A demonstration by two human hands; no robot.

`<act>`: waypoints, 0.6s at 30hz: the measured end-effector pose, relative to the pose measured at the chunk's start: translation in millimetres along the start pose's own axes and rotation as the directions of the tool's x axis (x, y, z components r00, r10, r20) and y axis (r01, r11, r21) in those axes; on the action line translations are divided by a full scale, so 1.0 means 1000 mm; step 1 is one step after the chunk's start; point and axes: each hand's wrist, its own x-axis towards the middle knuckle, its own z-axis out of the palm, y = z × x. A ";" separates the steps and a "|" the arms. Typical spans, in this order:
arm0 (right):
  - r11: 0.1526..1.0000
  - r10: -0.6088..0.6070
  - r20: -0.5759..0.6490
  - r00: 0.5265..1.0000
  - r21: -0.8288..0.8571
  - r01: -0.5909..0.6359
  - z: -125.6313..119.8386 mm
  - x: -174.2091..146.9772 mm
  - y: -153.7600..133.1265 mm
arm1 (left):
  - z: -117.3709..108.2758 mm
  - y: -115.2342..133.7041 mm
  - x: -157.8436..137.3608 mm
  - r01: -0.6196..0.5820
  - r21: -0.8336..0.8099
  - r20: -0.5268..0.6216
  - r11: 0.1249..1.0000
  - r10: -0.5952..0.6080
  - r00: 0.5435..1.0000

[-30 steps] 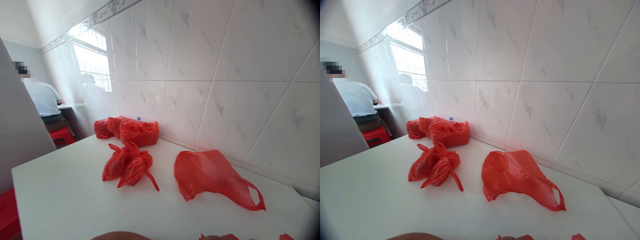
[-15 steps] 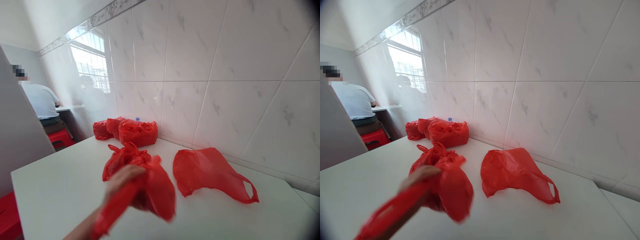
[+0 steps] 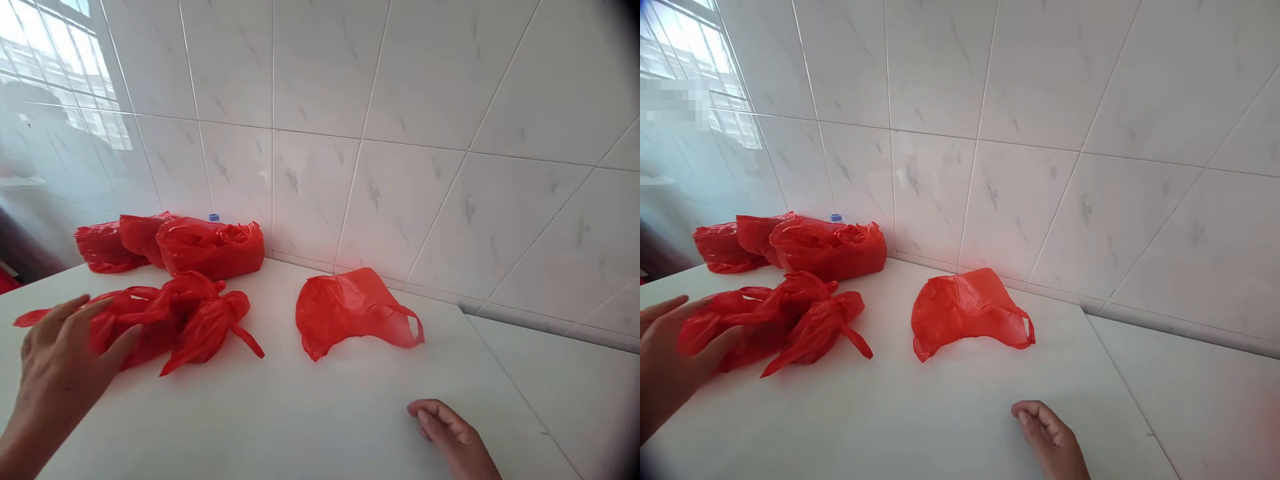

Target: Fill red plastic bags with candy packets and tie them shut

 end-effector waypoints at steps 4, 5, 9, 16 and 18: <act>0.913 -0.344 -0.112 0.932 -0.271 0.304 0.032 0.017 -0.002 | -0.001 0.083 -0.016 -0.370 -0.339 -0.036 0.865 0.381 0.924; 0.831 -0.483 -0.071 0.873 -0.352 0.431 0.043 0.023 -0.005 | 0.004 0.103 -0.022 -0.416 -0.453 0.058 0.788 0.492 0.869; 0.510 -0.717 0.096 0.691 -0.604 0.613 0.082 0.046 -0.018 | 0.034 0.175 -0.047 -0.284 -0.709 0.410 0.646 0.705 0.578; 0.407 -0.617 0.213 0.758 -0.738 0.539 0.086 0.060 -0.025 | 0.068 0.221 -0.051 0.214 -0.724 0.626 0.656 0.493 0.604; 0.387 -0.590 0.242 0.770 -0.752 0.533 0.081 0.057 -0.031 | 0.063 0.219 -0.045 0.339 -0.735 0.641 0.588 0.439 0.629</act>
